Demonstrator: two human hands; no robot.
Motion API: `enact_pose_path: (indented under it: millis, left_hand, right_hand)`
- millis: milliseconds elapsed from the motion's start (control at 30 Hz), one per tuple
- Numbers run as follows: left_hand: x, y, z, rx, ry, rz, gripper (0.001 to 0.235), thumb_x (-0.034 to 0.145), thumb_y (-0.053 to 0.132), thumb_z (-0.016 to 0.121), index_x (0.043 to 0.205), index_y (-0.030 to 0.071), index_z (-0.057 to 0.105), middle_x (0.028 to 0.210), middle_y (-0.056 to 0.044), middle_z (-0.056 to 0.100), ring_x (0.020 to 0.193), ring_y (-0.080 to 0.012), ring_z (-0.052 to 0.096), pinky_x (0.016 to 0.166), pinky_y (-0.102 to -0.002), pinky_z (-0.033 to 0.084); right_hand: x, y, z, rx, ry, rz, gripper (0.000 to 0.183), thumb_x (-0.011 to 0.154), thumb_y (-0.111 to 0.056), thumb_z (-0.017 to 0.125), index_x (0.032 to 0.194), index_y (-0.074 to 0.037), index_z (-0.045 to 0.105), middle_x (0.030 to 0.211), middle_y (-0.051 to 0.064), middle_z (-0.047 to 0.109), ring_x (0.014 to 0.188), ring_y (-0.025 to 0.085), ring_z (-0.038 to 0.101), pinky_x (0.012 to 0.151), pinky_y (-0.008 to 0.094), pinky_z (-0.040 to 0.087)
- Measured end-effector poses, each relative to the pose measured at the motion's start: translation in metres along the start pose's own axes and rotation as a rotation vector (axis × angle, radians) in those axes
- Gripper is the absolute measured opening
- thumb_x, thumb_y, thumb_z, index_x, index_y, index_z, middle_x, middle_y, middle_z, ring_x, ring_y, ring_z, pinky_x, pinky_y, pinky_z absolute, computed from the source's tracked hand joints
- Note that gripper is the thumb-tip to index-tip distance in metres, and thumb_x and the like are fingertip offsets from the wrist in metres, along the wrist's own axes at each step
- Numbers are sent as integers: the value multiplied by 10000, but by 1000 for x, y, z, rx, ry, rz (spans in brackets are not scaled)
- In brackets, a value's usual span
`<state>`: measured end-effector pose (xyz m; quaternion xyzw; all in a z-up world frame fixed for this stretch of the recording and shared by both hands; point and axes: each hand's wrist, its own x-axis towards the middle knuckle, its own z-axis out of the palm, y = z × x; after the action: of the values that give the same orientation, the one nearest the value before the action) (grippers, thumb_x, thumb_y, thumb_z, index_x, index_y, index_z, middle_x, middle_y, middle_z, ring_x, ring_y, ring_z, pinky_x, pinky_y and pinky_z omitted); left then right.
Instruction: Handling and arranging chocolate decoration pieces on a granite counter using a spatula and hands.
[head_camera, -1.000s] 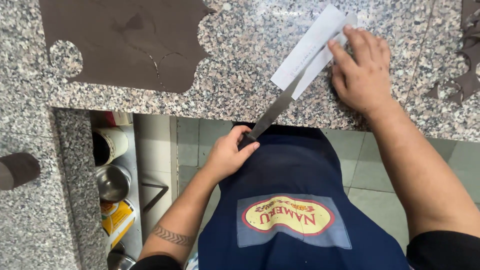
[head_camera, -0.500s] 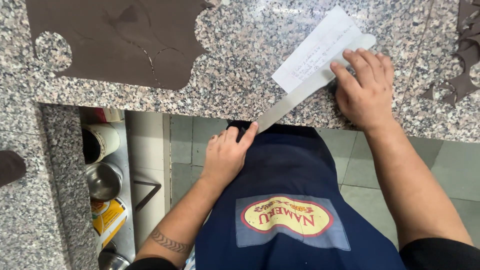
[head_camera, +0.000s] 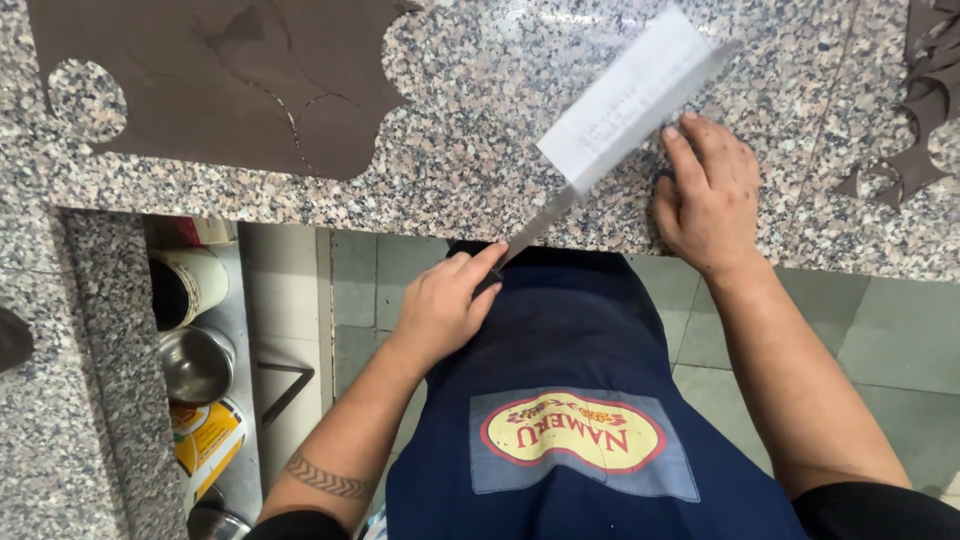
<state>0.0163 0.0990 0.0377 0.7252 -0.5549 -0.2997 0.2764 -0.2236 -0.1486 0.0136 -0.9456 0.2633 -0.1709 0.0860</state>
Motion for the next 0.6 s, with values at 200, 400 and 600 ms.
enact_pose_path:
  millis: [200, 400, 600]
  left_hand:
    - [2, 12, -7, 191, 55, 12, 558, 864, 221, 765, 1401, 210, 609, 903, -99, 594, 854, -311, 651, 756, -442, 530]
    - [1, 8, -5, -136, -125, -183, 556, 879, 264, 764, 1410, 232, 601, 914, -88, 606, 838, -302, 656, 743, -420, 532]
    - [1, 8, -2, -266, -198, -295, 562, 875, 283, 759, 1413, 243, 603, 953, -80, 636, 851, -271, 664, 775, -390, 541]
  right_hand:
    - [2, -3, 3, -25, -2, -31, 595, 881, -4, 676, 1464, -64, 570, 1505, 204, 551, 1359, 413, 568, 1127, 550, 436]
    - [-4, 0, 1, -4, -13, -42, 593, 889, 1, 682, 1468, -52, 564, 1530, 222, 530, 1371, 435, 555, 1143, 567, 429]
    - [-9, 2, 0, 28, -3, -48, 593, 885, 16, 685, 1461, -46, 564, 1542, 225, 516, 1382, 441, 547, 1162, 561, 446]
